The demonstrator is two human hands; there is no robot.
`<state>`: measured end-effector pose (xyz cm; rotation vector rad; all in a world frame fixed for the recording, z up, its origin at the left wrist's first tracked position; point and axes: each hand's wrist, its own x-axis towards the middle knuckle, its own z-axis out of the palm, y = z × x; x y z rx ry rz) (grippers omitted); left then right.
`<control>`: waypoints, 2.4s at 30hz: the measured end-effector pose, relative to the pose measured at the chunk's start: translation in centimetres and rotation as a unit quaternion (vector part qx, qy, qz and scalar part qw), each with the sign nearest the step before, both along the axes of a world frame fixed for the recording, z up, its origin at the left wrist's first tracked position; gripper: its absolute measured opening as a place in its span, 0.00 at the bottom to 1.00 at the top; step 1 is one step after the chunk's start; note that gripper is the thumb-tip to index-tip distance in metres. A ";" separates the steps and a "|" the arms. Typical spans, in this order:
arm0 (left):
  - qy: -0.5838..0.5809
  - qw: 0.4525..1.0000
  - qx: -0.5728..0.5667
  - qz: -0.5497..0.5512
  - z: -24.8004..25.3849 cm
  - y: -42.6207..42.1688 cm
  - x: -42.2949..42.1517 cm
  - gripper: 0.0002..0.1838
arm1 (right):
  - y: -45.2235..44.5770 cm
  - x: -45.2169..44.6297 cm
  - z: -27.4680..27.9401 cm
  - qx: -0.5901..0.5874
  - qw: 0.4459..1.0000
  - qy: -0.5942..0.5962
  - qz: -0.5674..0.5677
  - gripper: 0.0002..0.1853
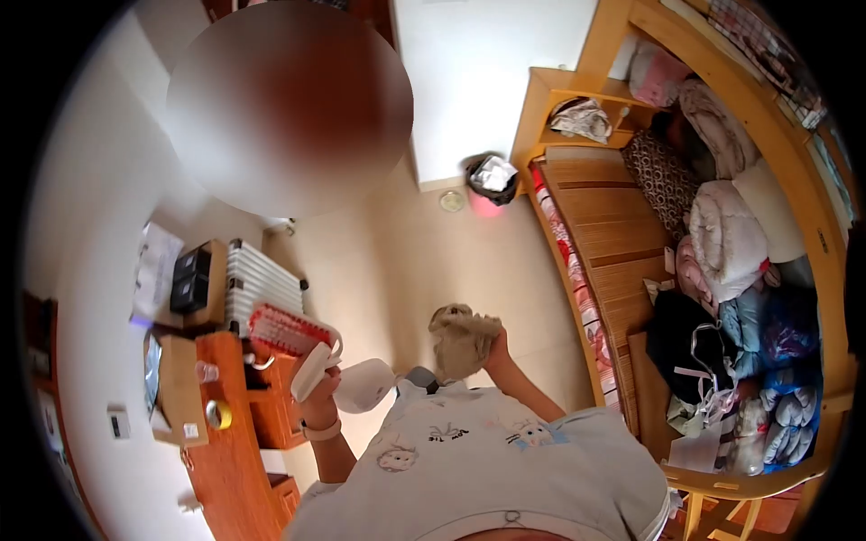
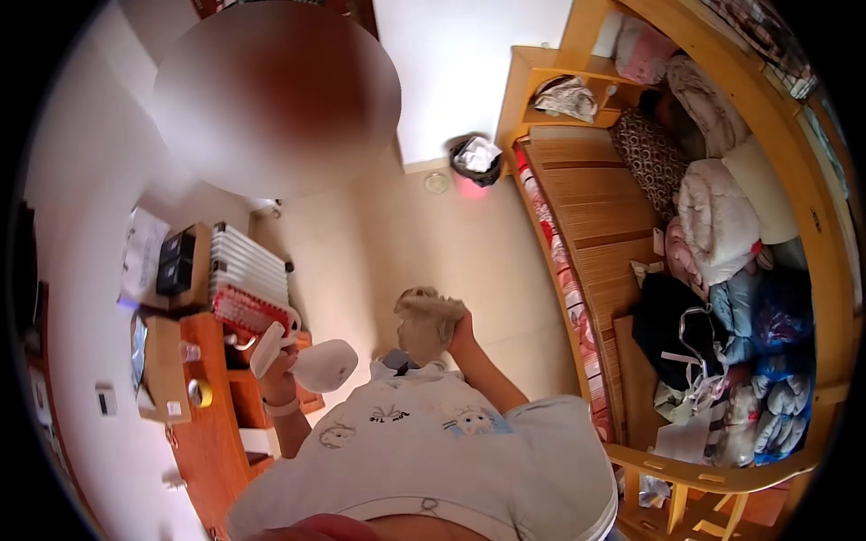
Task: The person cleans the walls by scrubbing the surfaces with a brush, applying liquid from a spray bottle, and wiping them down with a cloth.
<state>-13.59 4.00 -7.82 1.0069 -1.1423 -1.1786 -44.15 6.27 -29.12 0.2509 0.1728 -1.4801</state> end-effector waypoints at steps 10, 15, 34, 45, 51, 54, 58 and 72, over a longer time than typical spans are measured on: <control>-0.073 0.994 0.037 -0.066 -1.8 -19.0 -14.6 0.21 | -15.3 -13.8 3.9 -0.225 0.974 -0.010 -0.012 0.20; -0.068 0.990 0.014 -0.122 -2.5 -30.2 -19.0 0.20 | -27.4 -22.8 4.7 -0.031 0.982 0.186 -0.012 0.22; -0.036 0.995 0.042 0.088 -3.1 -53.8 -37.6 0.26 | -77.8 -54.0 31.8 -0.246 0.543 0.745 -0.299 0.27; 0.014 0.956 0.072 0.285 -1.9 -55.6 -44.3 0.22 | -95.4 -54.9 31.3 -0.202 -0.009 0.811 -0.549 0.30; -0.159 0.943 0.060 0.287 -4.0 -55.8 -40.5 0.20 | -93.1 -54.7 29.7 -0.218 0.022 0.844 -0.490 0.28; -0.162 0.940 0.039 0.297 -3.7 -57.7 -41.1 0.20 | -93.0 -54.4 27.6 -0.219 -0.003 0.857 -0.467 0.27; -0.049 0.957 0.021 0.286 -0.7 -59.1 -43.8 0.22 | -92.9 -52.9 24.3 -0.257 -0.035 0.851 -0.457 0.26; -0.027 0.959 0.072 0.274 -0.5 -56.2 -44.6 0.20 | -92.9 -48.7 21.8 -0.320 -0.060 0.854 -0.406 0.17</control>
